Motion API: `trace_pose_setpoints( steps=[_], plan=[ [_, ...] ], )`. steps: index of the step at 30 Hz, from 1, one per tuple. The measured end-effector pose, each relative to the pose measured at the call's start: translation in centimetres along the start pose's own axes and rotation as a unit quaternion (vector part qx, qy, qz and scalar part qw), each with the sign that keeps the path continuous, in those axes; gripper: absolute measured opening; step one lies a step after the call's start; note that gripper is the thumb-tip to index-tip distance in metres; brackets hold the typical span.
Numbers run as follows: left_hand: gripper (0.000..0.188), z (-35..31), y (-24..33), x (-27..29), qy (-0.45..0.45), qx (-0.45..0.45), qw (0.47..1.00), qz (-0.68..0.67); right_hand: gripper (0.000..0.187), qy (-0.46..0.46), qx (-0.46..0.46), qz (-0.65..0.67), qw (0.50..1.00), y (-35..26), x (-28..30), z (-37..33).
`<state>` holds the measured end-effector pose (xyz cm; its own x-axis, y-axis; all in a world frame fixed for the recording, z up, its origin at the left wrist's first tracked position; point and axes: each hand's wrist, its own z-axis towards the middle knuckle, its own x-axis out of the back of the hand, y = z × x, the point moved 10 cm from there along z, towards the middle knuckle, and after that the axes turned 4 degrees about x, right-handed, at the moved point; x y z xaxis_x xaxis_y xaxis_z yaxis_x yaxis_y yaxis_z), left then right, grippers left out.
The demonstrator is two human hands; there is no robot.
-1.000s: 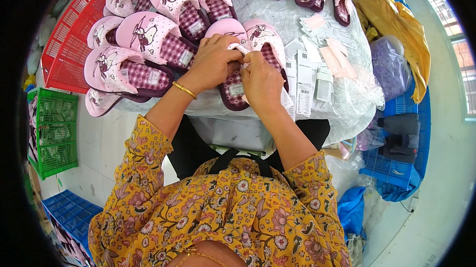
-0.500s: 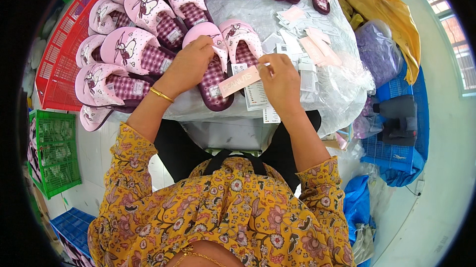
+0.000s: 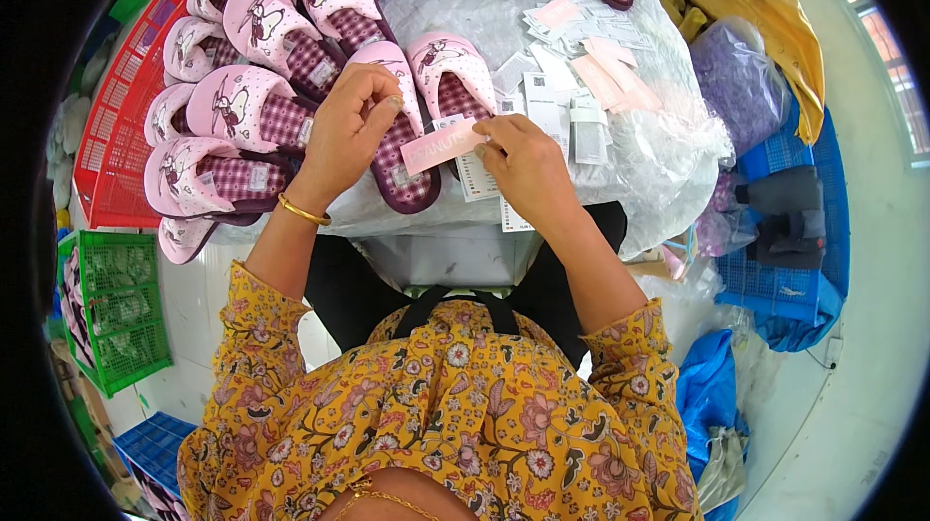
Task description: The person sits on the floor and repeatedly picks up pink slippers, attaches small paper tags to them, and places the tagged slippers into a red basket. The process is repeated for multiple slippers.
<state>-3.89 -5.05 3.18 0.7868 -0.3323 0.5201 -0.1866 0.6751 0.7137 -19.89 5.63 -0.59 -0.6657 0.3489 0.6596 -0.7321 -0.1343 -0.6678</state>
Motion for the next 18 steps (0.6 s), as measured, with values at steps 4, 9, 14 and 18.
trace_pose_setpoints(
  steps=[4, 9, 14, 18],
  plan=[
    [0.010, -0.5, -2.2, -2.1, -0.051, 0.126, 0.986, -0.096, 0.021, 0.006, -0.018, -0.024, 1.000, 1.1, -0.3, 0.1],
    [0.012, -1.0, -2.9, -4.8, -0.089, 0.210, 0.948, -0.223, 0.017, 0.054, -0.019, 0.001, 0.998, 1.1, 0.4, 0.1],
    [0.010, -1.3, -3.1, -6.2, -0.116, 0.195, 0.941, -0.251, 0.017, 0.085, -0.011, 0.055, 0.995, 0.4, 0.7, 0.3],
    [0.010, -1.4, -3.3, -7.5, -0.127, 0.233, 0.918, -0.294, 0.018, 0.109, 0.012, 0.096, 0.989, 0.1, 0.6, 0.2]
  ],
)
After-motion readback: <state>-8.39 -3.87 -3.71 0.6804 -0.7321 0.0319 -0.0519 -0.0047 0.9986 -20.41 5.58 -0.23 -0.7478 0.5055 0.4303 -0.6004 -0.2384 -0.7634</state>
